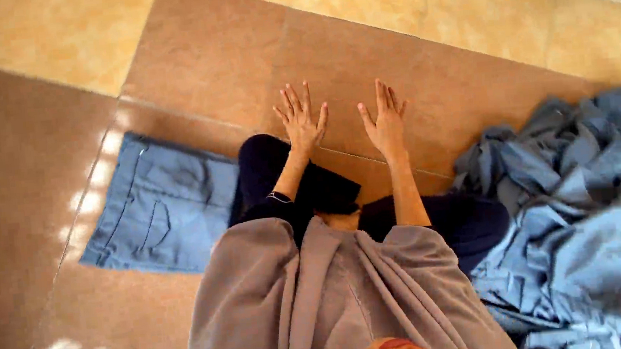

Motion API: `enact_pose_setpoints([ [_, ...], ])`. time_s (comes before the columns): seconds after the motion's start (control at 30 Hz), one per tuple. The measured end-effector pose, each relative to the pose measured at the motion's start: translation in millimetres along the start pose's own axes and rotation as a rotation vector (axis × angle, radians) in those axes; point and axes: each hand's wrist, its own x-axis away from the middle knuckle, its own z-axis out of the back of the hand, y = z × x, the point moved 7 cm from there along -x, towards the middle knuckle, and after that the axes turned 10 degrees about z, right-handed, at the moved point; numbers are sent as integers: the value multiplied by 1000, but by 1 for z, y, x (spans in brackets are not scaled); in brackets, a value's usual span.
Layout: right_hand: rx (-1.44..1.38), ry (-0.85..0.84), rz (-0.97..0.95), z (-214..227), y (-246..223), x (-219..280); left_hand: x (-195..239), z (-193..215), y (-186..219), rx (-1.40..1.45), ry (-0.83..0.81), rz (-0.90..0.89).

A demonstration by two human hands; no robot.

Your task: The person sits on a tiled floor and folds two pairs of grey trousers by hand. They smooth and fold each pair into a compact rectangle, then place the finished items aside.

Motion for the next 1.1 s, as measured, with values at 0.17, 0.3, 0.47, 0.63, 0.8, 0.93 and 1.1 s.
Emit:
enact_pose_setpoints([
  [0.17, 71, 70, -147, 54, 50, 41, 21, -45, 75, 17, -68, -144],
  [0.3, 108, 124, -266, 92, 84, 78, 47, -70, 136, 82, -135, -253],
  [0.47, 150, 199, -419, 138, 126, 130, 89, -112, 203, 98, -257, -384],
  [0.63, 155, 313, -547, 188, 155, 184, 138, -147, 263, 152, -412, -495],
  [0.8, 197, 429, -695, 230, 173, 248, 203, -167, 320, 250, -594, -631],
  [0.93, 239, 488, -815, 256, 175, 300, 258, -178, 355, 240, -671, -747],
  [1.1, 277, 549, -958, 271, 182, 366, 331, -206, 373, 350, -923, -835],
])
